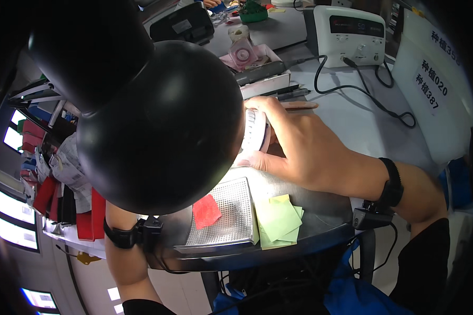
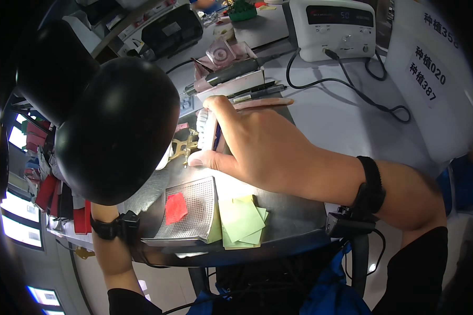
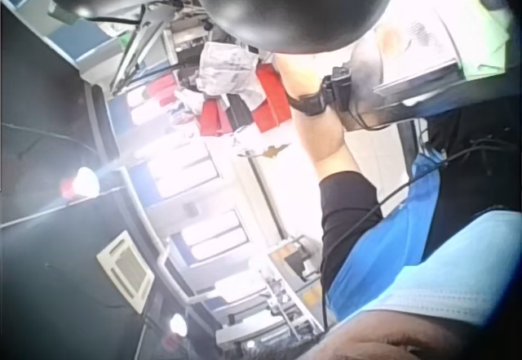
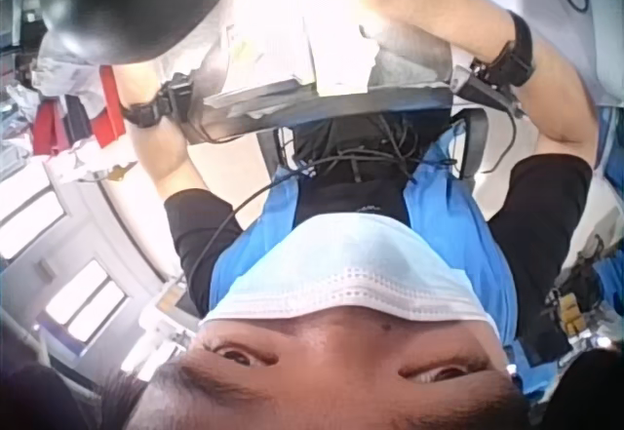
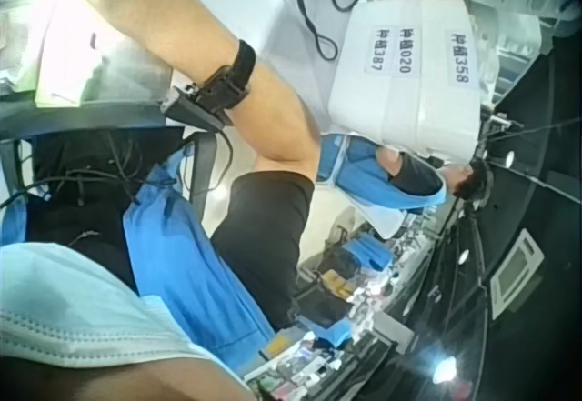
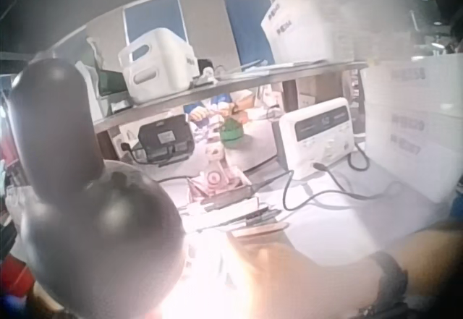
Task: The recorder is working on a dental mold, using tools to refine or adjust components under a lamp in a dental lab.
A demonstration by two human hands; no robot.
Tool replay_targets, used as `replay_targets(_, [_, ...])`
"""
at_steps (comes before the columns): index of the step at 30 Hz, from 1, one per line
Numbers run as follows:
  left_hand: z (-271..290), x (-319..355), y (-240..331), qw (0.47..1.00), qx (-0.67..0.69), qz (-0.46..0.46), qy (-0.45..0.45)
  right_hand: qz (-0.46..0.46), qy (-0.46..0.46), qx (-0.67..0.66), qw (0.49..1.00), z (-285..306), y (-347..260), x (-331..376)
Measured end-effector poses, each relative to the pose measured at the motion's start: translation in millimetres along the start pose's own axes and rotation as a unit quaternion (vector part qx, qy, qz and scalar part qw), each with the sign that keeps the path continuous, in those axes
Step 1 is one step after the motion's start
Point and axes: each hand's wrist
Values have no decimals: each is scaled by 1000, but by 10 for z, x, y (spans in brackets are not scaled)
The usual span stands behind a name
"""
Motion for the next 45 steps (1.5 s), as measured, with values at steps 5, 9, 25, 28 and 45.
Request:
replay_targets(5, [4,-81,-19,1000,-5,-3,-3,100,93,0,991,-114,66,-37])
replay_targets(9, [62,-48,-29,1000,-13,-8,-2,79,56,15,995,-106,48,-100])
replay_targets(25, [131,279,220,984,-62,-55,-158,170,52,244,953,-19,746,-909])
replay_targets(28, [-74,137,340,961,-21,-47,-272,128,0,242,962,-73,787,-1003])
replay_targets(45, [-382,72,329,961,67,-114,-242,63,94,295,949,359,322,-535])
Point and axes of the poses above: each hand's wrist, its own x-axis away from the middle knuckle, its own z-axis out of the back of the hand, y = z × x, and after that the axes turned 14 degrees about y, right-handed
